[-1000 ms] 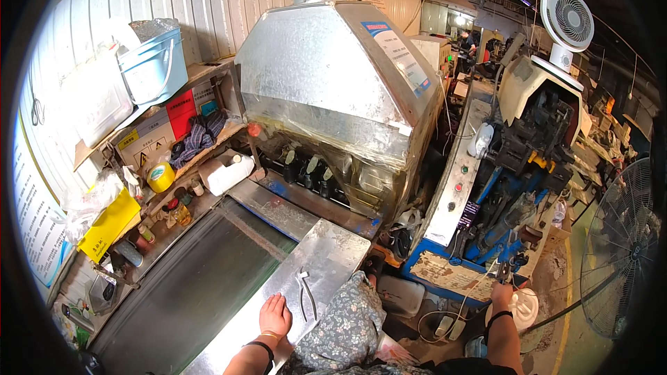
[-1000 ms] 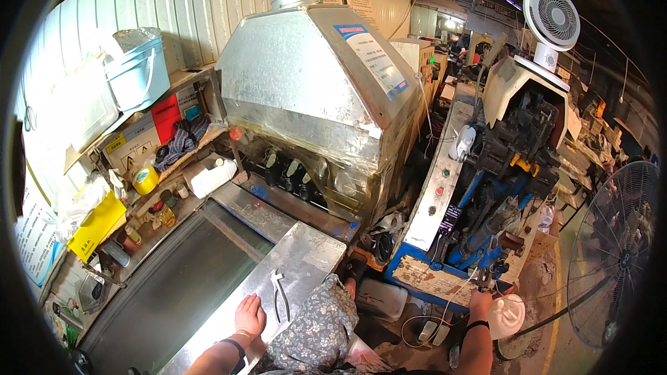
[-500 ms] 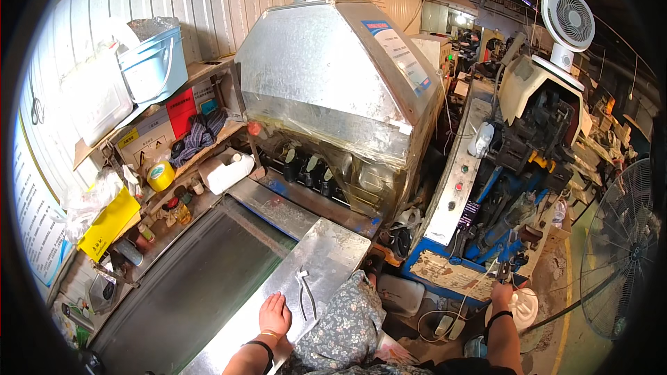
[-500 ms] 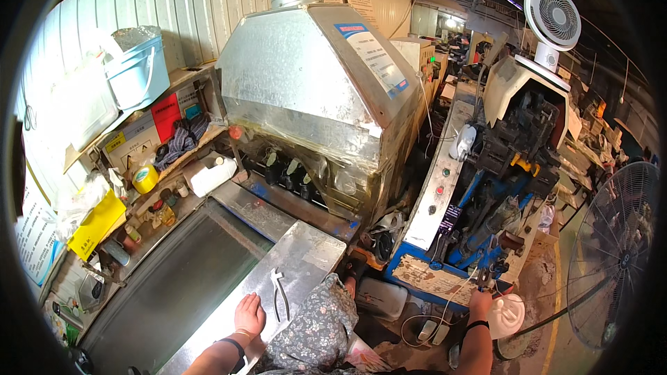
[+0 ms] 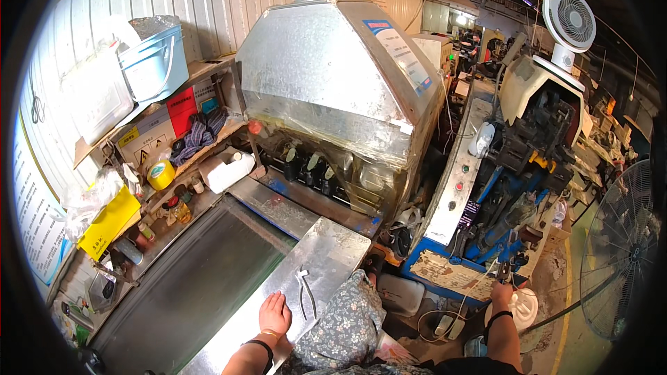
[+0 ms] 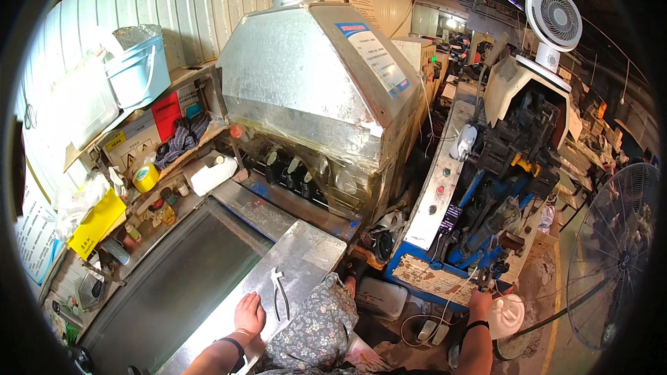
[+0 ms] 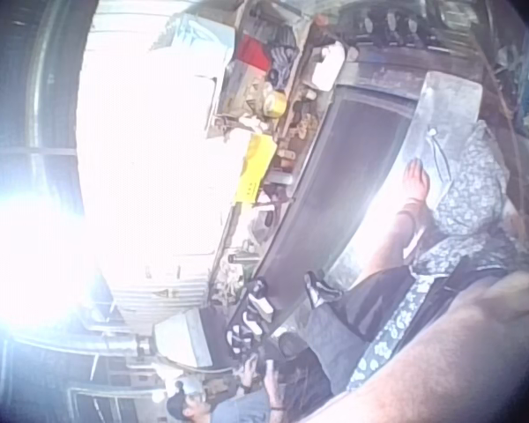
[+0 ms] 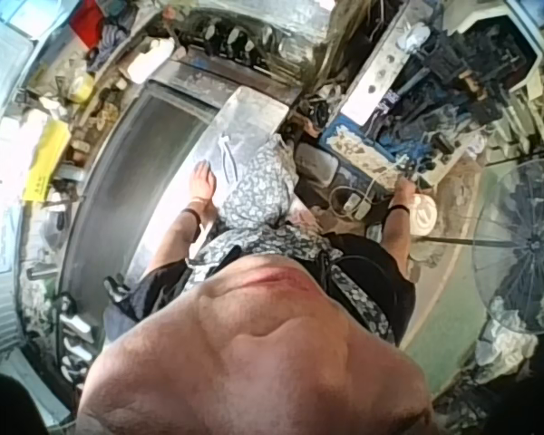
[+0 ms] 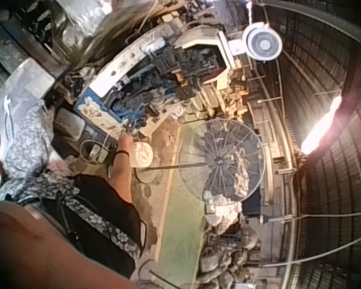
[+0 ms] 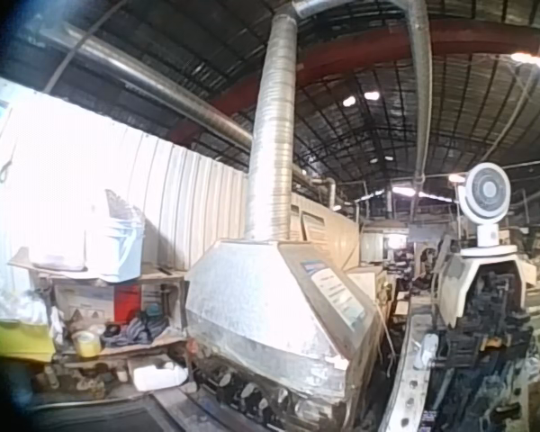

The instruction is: Inspecting and preparing shoe components on a production line conveyor belt.

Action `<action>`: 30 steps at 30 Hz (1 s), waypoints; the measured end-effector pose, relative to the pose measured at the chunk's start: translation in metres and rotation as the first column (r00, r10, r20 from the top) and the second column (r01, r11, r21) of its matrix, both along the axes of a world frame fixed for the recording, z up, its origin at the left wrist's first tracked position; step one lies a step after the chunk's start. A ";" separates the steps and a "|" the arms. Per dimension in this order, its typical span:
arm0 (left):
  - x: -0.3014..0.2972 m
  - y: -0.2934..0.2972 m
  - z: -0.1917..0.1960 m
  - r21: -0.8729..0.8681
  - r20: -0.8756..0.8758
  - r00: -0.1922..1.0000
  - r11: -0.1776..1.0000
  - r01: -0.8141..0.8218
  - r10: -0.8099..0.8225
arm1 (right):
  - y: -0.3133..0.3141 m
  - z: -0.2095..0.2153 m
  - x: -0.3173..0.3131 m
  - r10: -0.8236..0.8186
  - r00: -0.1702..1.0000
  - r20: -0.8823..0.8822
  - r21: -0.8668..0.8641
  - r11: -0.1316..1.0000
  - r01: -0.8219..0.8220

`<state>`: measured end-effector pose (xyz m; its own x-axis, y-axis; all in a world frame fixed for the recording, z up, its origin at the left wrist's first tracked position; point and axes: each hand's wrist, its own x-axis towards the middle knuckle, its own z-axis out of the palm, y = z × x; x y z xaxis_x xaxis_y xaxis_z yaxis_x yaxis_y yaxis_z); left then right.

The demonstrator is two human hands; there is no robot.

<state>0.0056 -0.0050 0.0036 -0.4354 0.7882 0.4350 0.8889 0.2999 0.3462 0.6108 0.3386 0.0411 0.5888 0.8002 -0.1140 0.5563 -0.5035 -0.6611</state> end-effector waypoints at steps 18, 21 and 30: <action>0.000 0.001 0.001 0.019 -0.002 1.000 1.000 0.009 -0.009 | -0.003 0.009 -0.006 0.006 1.000 -0.021 -0.021 1.000 -0.006; 0.000 0.000 0.000 0.007 0.000 1.000 1.000 0.005 -0.005 | 0.002 -0.001 -0.001 -0.046 0.998 -0.052 -0.034 0.998 0.044; 0.000 0.000 0.000 0.008 -0.004 1.000 1.000 0.002 -0.002 | 0.017 -0.037 0.022 0.004 0.997 -0.076 -0.006 1.000 -0.004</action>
